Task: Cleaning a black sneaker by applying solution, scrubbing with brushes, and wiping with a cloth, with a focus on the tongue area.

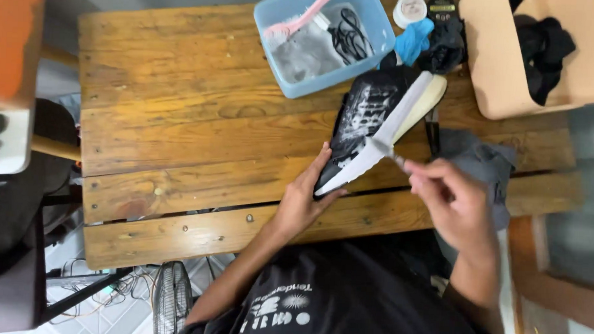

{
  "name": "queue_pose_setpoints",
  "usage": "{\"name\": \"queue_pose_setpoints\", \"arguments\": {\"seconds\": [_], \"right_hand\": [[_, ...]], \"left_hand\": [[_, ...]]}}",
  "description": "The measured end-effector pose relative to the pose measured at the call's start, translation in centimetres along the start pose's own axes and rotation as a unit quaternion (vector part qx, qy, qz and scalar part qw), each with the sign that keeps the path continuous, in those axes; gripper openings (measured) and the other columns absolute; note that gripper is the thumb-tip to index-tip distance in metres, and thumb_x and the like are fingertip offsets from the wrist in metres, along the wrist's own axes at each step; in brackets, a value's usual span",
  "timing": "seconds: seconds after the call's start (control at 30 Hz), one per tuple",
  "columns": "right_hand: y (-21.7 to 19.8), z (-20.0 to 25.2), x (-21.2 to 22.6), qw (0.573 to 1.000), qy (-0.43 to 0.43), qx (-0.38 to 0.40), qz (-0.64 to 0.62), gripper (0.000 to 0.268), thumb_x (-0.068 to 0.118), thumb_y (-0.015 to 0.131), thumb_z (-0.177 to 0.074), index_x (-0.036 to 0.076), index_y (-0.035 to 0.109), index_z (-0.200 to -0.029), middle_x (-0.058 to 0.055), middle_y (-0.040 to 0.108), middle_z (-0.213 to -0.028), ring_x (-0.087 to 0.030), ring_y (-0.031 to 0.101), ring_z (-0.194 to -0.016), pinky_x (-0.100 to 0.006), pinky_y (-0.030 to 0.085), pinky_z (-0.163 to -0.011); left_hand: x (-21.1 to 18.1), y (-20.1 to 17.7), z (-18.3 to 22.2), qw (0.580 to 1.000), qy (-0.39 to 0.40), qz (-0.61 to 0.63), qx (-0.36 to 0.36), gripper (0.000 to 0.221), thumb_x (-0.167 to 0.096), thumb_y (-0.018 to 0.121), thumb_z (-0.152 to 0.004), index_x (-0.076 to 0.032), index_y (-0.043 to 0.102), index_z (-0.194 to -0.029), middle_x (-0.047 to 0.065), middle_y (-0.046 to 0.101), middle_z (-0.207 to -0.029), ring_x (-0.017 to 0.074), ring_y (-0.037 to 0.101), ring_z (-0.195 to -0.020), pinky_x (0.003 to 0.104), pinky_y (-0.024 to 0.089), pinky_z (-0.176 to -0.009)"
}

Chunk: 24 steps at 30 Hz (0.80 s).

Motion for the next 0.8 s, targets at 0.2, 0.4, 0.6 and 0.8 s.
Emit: {"name": "queue_pose_setpoints", "arguments": {"seconds": [0.2, 0.4, 0.6, 0.8], "right_hand": [[2.3, 2.8, -2.2, 0.991, 0.112, -0.065, 0.009, 0.012, 0.005, 0.075, -0.092, 0.006, 0.079, -0.104, -0.008, 0.071, -0.067, -0.014, 0.061, -0.054, -0.029, 0.051, -0.051], [2.1, 4.2, -4.9, 0.994, 0.091, 0.017, 0.054, 0.007, 0.009, 0.071, -0.099, 0.003, 0.073, -0.103, -0.003, 0.075, -0.090, -0.005, 0.048, -0.056, -0.021, 0.038, -0.049], [0.8, 4.1, -8.0, 0.994, 0.095, 0.009, 0.049, 0.009, 0.012, 0.076, -0.099, 0.005, 0.070, -0.099, -0.007, 0.075, -0.099, -0.013, 0.067, -0.084, -0.026, 0.052, -0.076], [0.2, 3.2, -9.6, 0.994, 0.088, 0.014, 0.056, 0.020, 0.013, 0.076, -0.102, 0.005, 0.063, -0.089, -0.003, 0.068, -0.089, -0.008, 0.057, -0.078, -0.024, 0.046, -0.070]], "left_hand": [[-2.1, -0.1, -0.2, 0.998, 0.048, -0.020, -0.037, 0.074, -0.007, 0.086, -0.082, -0.005, 0.054, -0.149, 0.018, 0.049, -0.156, 0.0354, 0.052, -0.140, 0.043, 0.050, -0.113], [-2.4, 2.5, 1.8, 0.990, 0.082, -0.063, 0.095, 0.094, 0.015, 0.074, -0.083, -0.008, 0.029, -0.162, 0.019, 0.020, -0.172, 0.0389, 0.025, -0.162, 0.047, 0.037, -0.130], [-2.2, 2.9, 1.6, 0.991, 0.072, -0.084, 0.078, 0.070, 0.007, 0.084, -0.078, 0.003, 0.047, -0.138, 0.024, 0.018, -0.169, 0.0428, 0.028, -0.159, 0.048, 0.051, -0.116], [-3.9, 2.7, -0.2, 0.993, 0.034, -0.113, 0.022, 0.069, -0.040, 0.087, -0.081, 0.000, 0.047, -0.121, 0.021, 0.030, -0.164, 0.0370, 0.041, -0.152, 0.048, 0.055, -0.107]]}}
Point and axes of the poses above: each hand's wrist, its own z-axis away from the middle knuckle, its own y-axis out of the palm, x = y × z, the point moved 10 cm from there along -z, towards the middle knuckle
